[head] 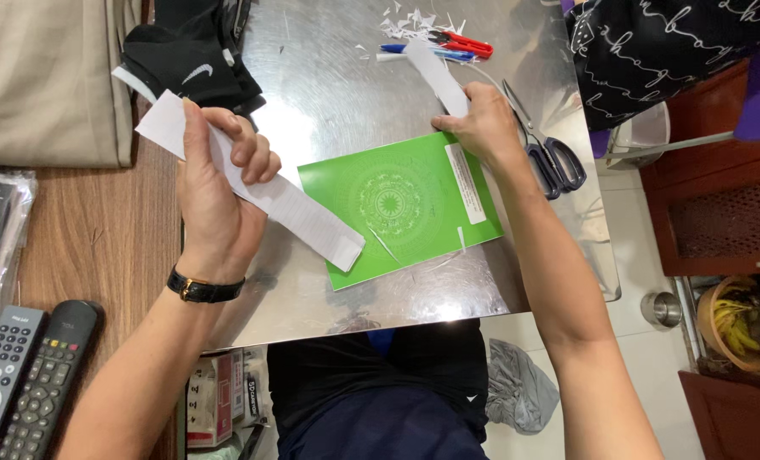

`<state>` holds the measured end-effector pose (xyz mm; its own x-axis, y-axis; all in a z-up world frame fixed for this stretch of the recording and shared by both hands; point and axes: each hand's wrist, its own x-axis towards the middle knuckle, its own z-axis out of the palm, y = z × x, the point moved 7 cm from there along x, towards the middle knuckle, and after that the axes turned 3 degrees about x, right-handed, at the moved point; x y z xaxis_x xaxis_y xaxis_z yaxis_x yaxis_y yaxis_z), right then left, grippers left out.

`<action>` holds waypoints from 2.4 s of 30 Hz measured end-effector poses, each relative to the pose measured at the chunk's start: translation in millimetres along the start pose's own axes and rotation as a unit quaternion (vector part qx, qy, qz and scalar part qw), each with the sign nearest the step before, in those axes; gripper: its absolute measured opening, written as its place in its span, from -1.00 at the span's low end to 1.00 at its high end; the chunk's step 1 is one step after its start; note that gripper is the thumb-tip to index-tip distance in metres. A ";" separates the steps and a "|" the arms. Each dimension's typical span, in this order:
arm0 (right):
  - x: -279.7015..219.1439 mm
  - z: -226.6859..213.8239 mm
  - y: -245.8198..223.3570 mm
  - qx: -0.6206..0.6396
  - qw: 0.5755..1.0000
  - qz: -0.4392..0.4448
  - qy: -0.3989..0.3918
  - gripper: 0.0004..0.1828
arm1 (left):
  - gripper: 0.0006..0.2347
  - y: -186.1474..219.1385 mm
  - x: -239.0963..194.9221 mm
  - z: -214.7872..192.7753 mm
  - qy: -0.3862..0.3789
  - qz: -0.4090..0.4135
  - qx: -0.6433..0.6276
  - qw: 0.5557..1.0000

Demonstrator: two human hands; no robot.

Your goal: The person uses scissors to cut a lined paper sheet into narrow strips, then folds and trims the strips into smaller pieces. The person also uses pliers to trim the edges of the folded paper pieces. The cut pieces are placed on the table.

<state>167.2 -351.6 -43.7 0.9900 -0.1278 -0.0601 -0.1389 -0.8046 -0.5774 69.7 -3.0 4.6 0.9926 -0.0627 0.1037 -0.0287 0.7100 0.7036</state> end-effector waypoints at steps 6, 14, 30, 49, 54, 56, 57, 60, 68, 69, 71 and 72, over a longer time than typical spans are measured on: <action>-25.3 -22.0 -52.2 0.076 0.991 -0.109 -0.015 -0.70 | -0.66 -7.6 0.5 0.0 0.014 0.015 0.020 1.000; -120.0 16.5 -158.9 0.421 0.855 -0.163 -0.257 -0.72 | -0.51 -22.1 5.8 9.0 0.023 -0.046 0.023 0.998; -149.6 73.6 -163.2 0.296 0.873 -0.072 -0.380 -0.65 | -0.35 -36.9 -3.1 1.0 0.045 -0.045 0.041 0.997; -157.2 86.4 -159.4 0.536 0.709 -0.042 -0.455 -0.73 | -0.18 -39.7 0.6 -10.2 0.092 -0.077 0.050 0.992; -159.6 92.0 -147.3 0.359 0.845 0.002 -0.396 -0.66 | -0.30 -38.2 -0.2 -10.3 0.098 -0.063 0.014 0.993; -159.3 89.7 -146.5 0.331 0.864 -0.009 -0.379 -0.65 | -0.33 -36.0 -0.5 -8.1 0.080 -0.048 0.015 0.996; -158.5 88.7 -145.9 0.316 0.874 -0.014 -0.369 -0.65 | -0.38 -34.4 0.5 -6.2 0.064 -0.035 0.011 0.997; -155.1 86.3 -149.4 0.314 0.876 -0.074 -0.359 -0.59 | -0.56 -36.9 3.0 -7.2 0.058 -0.030 0.008 0.998; -168.2 31.1 -169.3 0.131 0.893 -0.428 -0.051 0.23 | -0.70 -12.9 6.9 -18.3 0.036 0.039 0.002 0.999; -169.3 36.5 -172.2 0.127 0.897 -0.415 -0.084 0.40 | -0.71 -10.1 7.0 -19.2 0.042 0.035 -0.016 0.998; -162.4 63.7 -162.5 0.100 0.937 -0.255 -0.219 0.17 | -0.70 -5.9 7.0 -17.9 0.040 0.039 -0.036 0.998; -163.3 75.5 -152.0 0.086 0.939 -0.168 -0.287 0.07 | -0.68 -2.6 5.4 -17.3 0.032 0.046 -0.039 0.998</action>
<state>28.6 -164.7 -7.6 0.8344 0.4905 -0.2513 0.1418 -0.6318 -0.7621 77.2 7.0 -8.8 0.9919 0.0480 0.1177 -0.1125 0.7631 0.6364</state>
